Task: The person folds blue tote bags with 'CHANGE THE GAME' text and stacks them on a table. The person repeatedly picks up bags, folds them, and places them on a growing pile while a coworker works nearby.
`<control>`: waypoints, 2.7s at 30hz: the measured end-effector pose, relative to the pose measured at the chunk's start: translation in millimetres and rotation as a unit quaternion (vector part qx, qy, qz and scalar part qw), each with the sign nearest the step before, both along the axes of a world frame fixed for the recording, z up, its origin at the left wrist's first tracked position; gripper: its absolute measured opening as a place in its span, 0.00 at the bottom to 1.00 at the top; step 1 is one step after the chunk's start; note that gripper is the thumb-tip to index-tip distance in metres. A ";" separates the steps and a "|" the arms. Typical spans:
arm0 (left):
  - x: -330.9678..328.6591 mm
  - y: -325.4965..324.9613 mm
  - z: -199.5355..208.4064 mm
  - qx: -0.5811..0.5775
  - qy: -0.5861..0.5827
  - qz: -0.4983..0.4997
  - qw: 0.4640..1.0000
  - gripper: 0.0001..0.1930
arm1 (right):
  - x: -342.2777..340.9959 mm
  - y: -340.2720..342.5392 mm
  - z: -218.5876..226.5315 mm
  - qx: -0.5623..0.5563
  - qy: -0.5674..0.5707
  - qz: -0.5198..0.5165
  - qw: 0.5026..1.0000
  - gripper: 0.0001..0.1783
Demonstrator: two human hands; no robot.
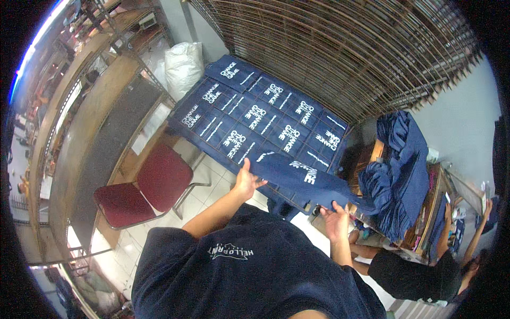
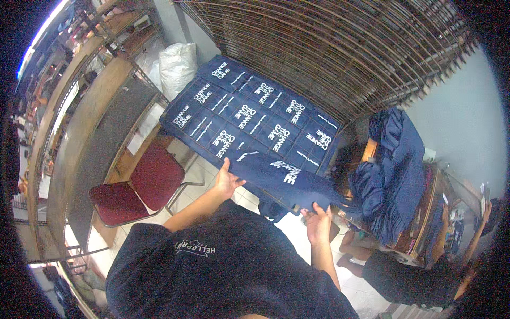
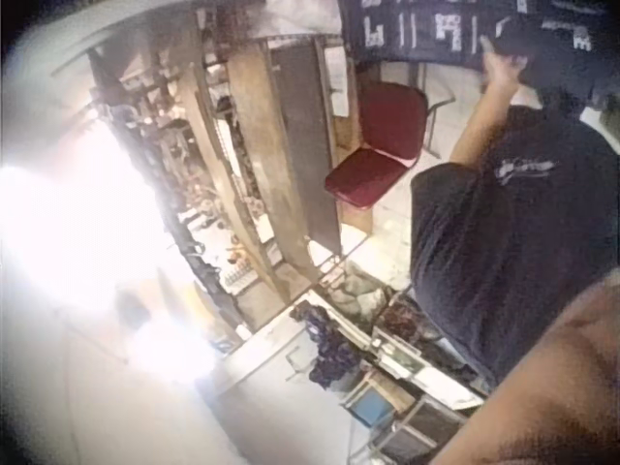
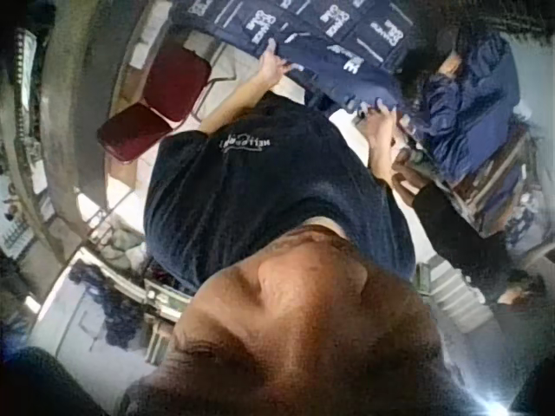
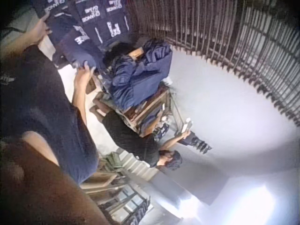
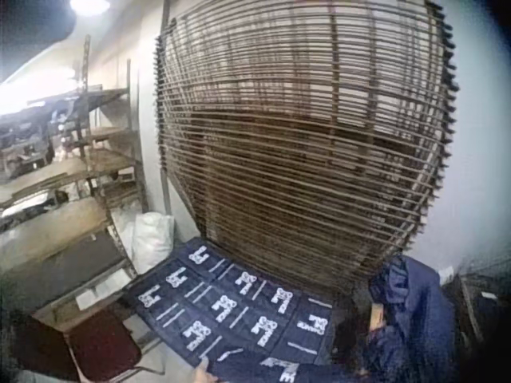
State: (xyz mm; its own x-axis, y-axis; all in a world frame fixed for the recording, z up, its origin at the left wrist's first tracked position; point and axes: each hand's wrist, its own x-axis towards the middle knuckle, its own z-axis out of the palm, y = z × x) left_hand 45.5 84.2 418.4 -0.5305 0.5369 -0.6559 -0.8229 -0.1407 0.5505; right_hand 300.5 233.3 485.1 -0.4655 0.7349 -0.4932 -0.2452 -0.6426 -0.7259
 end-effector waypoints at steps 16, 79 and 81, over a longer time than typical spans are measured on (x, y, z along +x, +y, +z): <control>-184.0 -8.3 -80.3 -0.140 0.344 -0.187 0.910 0.27 | -160.8 46.8 -118.8 -0.119 -0.328 0.231 0.908 0.20; -211.0 -172.3 -222.6 -0.341 0.217 -0.349 0.845 0.38 | -121.8 43.4 -342.2 0.268 -0.513 0.385 0.719 0.37; -205.4 -161.5 -228.5 -0.331 0.230 -0.368 0.838 0.37 | -79.5 60.4 -313.9 0.318 -0.577 0.315 0.683 0.35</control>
State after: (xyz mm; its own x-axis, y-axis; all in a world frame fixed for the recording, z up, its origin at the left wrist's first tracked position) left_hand -159.9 -77.3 189.9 -0.4932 0.4294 -0.7566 -0.2321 0.7733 0.5901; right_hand 221.0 293.7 171.2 -0.3588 0.8042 -0.4739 0.9064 0.1788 -0.3828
